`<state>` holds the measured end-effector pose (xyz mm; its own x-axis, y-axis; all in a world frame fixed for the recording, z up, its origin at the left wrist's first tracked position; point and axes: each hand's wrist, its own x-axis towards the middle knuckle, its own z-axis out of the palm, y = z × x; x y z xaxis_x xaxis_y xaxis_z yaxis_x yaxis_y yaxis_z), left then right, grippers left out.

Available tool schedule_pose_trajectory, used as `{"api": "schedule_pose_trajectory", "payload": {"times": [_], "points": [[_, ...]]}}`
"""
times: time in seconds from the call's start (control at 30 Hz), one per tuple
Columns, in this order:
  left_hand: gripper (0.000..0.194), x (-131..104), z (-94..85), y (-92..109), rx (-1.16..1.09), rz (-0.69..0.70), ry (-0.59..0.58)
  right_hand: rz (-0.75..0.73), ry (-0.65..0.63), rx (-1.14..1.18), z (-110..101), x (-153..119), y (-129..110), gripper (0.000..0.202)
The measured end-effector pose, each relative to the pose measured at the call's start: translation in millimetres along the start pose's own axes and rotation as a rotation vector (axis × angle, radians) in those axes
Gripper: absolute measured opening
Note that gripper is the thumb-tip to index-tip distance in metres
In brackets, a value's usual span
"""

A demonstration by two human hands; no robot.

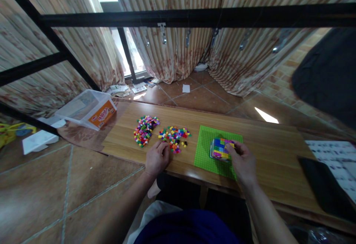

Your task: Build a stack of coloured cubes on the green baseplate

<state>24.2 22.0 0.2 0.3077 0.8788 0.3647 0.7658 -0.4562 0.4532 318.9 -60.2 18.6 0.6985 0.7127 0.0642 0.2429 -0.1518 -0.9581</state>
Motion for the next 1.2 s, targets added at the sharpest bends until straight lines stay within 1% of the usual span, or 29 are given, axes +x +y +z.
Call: {"api": "schedule_pose_trajectory", "payload": {"times": [0.13, 0.2, 0.3, 0.4, 0.47, 0.57, 0.63, 0.7, 0.8, 0.87, 0.9, 0.93, 0.97, 1.03, 1.1, 1.13, 1.2], "points": [[0.018, 0.4, -1.0, 1.4, -0.002, -0.003, 0.001, 0.044, 0.021, 0.008, 2.1, -1.8, -1.9, 0.051], [0.018, 0.4, -1.7, 1.8, -0.013, -0.003, -0.001, 0.051, 0.015, 0.047, 3.6, -1.9, -4.1, 0.052], [0.018, 0.5, -2.7, 1.7, -0.028, 0.001, -0.008, 0.099, -0.010, 0.114, 4.0, -0.9, -6.7, 0.053], [0.018, 0.8, -3.2, 1.1, -0.052, 0.007, -0.008, 0.112, -0.019, 0.203, -0.7, 0.3, -7.7, 0.049], [0.018, 0.9, -3.2, 0.8, -0.058, 0.005, -0.011, 0.109, 0.036, 0.246, -7.3, 0.7, -7.5, 0.046], [0.018, 0.9, -3.1, 0.8, -0.058, 0.002, -0.014, 0.120, 0.177, 0.277, -20.4, -0.4, -7.4, 0.043], [0.018, 0.8, -3.2, 1.1, -0.060, 0.002, -0.008, 0.120, 0.242, 0.305, -28.8, -3.5, -9.2, 0.040], [0.018, 0.6, -3.5, 1.7, -0.055, 0.000, -0.005, 0.107, 0.280, 0.310, -34.9, -9.6, -14.6, 0.038], [0.017, 0.1, -4.6, 3.0, -0.038, -0.007, -0.009, 0.066, 0.290, 0.201, -35.9, -26.3, -30.0, 0.038], [0.017, -0.3, -5.1, 3.7, -0.033, -0.009, -0.013, 0.037, 0.257, 0.080, -29.0, -42.9, -42.0, 0.038], [0.017, -0.5, -5.1, 4.0, -0.034, -0.009, -0.014, 0.026, 0.219, 0.038, -23.1, -52.5, -47.0, 0.037], [0.017, -0.7, -5.0, 4.1, -0.037, -0.007, -0.015, 0.010, 0.154, 0.006, -15.6, -62.5, -50.7, 0.037], [0.017, -0.9, -4.8, 4.2, -0.039, -0.007, -0.015, -0.022, 0.039, -0.032, -6.8, -72.4, -52.7, 0.035], [0.018, -1.4, -4.0, 4.2, -0.042, -0.011, -0.014, -0.152, -0.143, -0.073, 13.1, -89.5, -51.3, 0.030], [0.019, -1.9, -3.0, 4.1, -0.045, -0.014, -0.016, -0.257, -0.302, -0.147, 33.6, -98.8, -44.4, 0.026], [0.019, -2.1, -2.7, 4.0, -0.047, -0.012, -0.017, -0.287, -0.352, -0.184, 43.2, -99.7, -40.0, 0.026], [0.019, -2.3, -2.3, 3.7, -0.051, -0.002, -0.021, -0.334, -0.384, -0.267, 60.1, -94.0, -32.0, 0.028]]}}
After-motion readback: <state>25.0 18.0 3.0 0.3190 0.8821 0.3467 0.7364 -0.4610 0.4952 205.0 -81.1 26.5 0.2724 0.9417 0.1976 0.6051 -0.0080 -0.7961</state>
